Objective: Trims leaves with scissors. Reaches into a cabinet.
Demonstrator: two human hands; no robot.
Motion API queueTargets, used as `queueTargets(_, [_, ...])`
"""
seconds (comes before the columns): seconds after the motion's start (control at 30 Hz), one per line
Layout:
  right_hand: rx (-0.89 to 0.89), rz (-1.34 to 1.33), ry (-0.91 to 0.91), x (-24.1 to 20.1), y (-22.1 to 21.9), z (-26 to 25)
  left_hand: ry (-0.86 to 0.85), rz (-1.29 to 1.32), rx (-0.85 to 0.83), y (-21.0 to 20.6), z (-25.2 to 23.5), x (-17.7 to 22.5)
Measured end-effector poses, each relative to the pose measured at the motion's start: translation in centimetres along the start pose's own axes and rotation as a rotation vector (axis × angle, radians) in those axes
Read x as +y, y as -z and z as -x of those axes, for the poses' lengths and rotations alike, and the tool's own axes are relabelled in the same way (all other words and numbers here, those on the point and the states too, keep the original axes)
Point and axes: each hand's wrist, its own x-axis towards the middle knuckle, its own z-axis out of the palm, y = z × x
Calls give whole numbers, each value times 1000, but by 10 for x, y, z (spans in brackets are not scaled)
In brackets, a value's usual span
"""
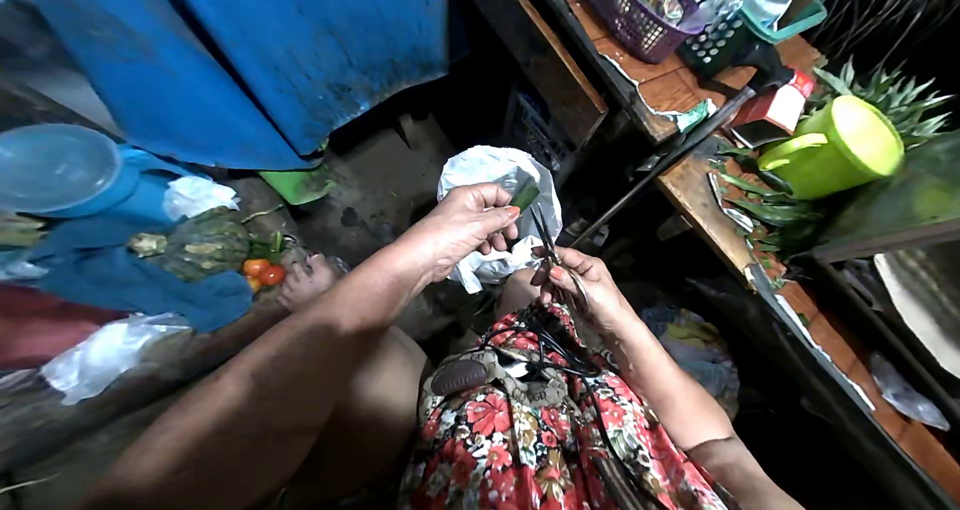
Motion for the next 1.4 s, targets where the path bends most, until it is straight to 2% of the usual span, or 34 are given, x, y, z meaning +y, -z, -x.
queueTargets(0.6, [45, 73, 28, -3, -3, -5, 116, -178, -150, 5, 1, 0])
queueTargets(1.0, [144, -9, 19, -1, 3, -8, 116, -240, -117, 3, 4, 5])
queueTargets(1.2, [31, 96, -42, -1, -6, -6, 59, -181, -22, 6, 2, -1])
queueTargets(1.4, [14, 160, -41, -8, -10, -6, 79, -195, -43, 1, 2, -2])
